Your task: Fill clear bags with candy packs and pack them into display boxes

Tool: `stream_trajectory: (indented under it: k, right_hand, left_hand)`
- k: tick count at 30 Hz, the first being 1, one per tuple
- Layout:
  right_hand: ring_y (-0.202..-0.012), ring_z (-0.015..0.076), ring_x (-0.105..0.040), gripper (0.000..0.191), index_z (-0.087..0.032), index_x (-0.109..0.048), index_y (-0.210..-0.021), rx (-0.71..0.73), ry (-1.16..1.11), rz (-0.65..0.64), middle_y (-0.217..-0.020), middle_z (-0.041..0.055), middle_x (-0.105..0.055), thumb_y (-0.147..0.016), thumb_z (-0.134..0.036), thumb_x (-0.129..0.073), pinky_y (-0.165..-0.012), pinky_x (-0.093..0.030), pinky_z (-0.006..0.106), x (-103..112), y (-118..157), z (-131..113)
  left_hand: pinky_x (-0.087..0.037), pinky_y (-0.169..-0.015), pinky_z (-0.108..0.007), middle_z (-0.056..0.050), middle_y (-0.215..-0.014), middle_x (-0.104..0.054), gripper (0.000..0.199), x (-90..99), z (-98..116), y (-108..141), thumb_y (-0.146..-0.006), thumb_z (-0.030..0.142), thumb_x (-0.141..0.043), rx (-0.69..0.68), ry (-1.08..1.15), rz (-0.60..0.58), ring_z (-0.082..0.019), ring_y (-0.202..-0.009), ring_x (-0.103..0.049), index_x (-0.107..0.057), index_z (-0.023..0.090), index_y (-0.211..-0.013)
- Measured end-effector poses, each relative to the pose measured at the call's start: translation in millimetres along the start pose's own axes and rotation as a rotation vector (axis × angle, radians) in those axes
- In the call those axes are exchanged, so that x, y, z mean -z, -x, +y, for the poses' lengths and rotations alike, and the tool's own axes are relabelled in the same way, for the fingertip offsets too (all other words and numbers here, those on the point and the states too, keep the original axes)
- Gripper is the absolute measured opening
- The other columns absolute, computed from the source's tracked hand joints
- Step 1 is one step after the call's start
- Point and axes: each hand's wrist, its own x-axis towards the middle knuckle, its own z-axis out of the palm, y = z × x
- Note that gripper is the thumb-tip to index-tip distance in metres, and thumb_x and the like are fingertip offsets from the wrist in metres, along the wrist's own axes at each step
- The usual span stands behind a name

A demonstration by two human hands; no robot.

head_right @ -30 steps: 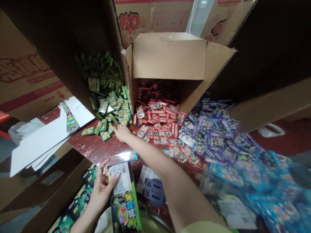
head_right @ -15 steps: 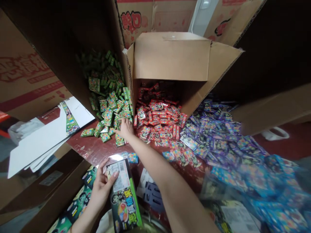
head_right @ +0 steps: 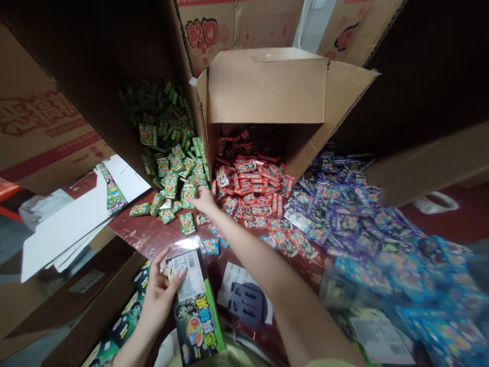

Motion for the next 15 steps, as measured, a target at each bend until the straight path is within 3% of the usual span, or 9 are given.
stream_trajectory:
  k: [3, 6, 8, 10, 13, 15]
  right_hand:
    - [-0.073, 0.0172, -0.065, 0.026, -0.017, -0.06, -0.097, -0.063, -0.116, -0.019, -0.083, 0.0046, -0.069, -0.076, -0.032, -0.062, -0.069, -0.053, 0.031, 48, 44, -1]
    - [-0.068, 0.0148, -0.062, 0.028, -0.019, -0.058, -0.083, -0.096, -0.414, -0.029, -0.076, 0.0014, -0.065, -0.07, -0.039, -0.071, -0.069, -0.052, 0.029, 96, 97, -6]
    - [-0.063, 0.0119, -0.057, 0.036, -0.02, -0.053, -0.073, -0.067, -0.556, -0.014, -0.068, -0.0024, -0.058, -0.065, -0.045, -0.077, -0.066, -0.05, 0.026, 117, 127, -10]
    - [-0.065, 0.0109, -0.055, 0.04, -0.021, -0.051, -0.071, -0.01, -0.557, 0.051, -0.069, -0.0035, -0.054, -0.064, -0.047, -0.081, -0.066, -0.049, 0.024, 128, 151, -11]
    - [-0.085, 0.0137, -0.06, 0.046, -0.025, -0.059, -0.102, 0.059, -0.538, 0.106, -0.09, 0.0002, -0.061, -0.066, -0.039, -0.082, -0.077, -0.051, 0.025, 135, 180, -2]
    - [-0.1, 0.0157, -0.061, 0.054, -0.027, -0.056, -0.122, 0.079, -0.496, 0.04, -0.106, 0.0038, -0.062, -0.073, -0.036, -0.078, -0.087, -0.051, 0.029, 139, 198, 7]
  left_hand:
    - [-0.055, -0.062, -0.028, -0.003, -0.094, -0.068, 0.079, -11.2, 1, -6, -0.074, 0.042, -0.077, 0.021, 0.005, -0.093, -0.017, -0.069, -0.067, -0.031, 0.026, -0.136]
    - [-0.054, -0.063, -0.027, -0.001, -0.088, -0.067, 0.071, -35.5, -1, -10, -0.077, 0.037, -0.075, -0.018, -0.028, -0.272, -0.016, -0.071, -0.066, -0.034, 0.025, -0.133]
    - [-0.054, -0.067, -0.029, -0.002, -0.089, -0.067, 0.065, -52.9, -4, -7, -0.08, 0.034, -0.072, -0.024, -0.063, -0.412, -0.017, -0.074, -0.065, -0.036, 0.024, -0.132]
    - [-0.053, -0.071, -0.031, -0.004, -0.093, -0.067, 0.062, -66.3, -6, -1, -0.081, 0.032, -0.07, -0.001, -0.088, -0.524, -0.017, -0.078, -0.065, -0.037, 0.024, -0.132]
    - [-0.053, -0.07, -0.03, -0.004, -0.094, -0.067, 0.062, -77.0, -8, 8, -0.082, 0.033, -0.07, 0.038, -0.106, -0.602, -0.018, -0.078, -0.065, -0.036, 0.026, -0.133]
    - [-0.052, -0.067, -0.029, -0.002, -0.089, -0.066, 0.064, -80.5, -7, 12, -0.081, 0.034, -0.071, 0.06, -0.108, -0.609, -0.017, -0.074, -0.064, -0.035, 0.026, -0.133]
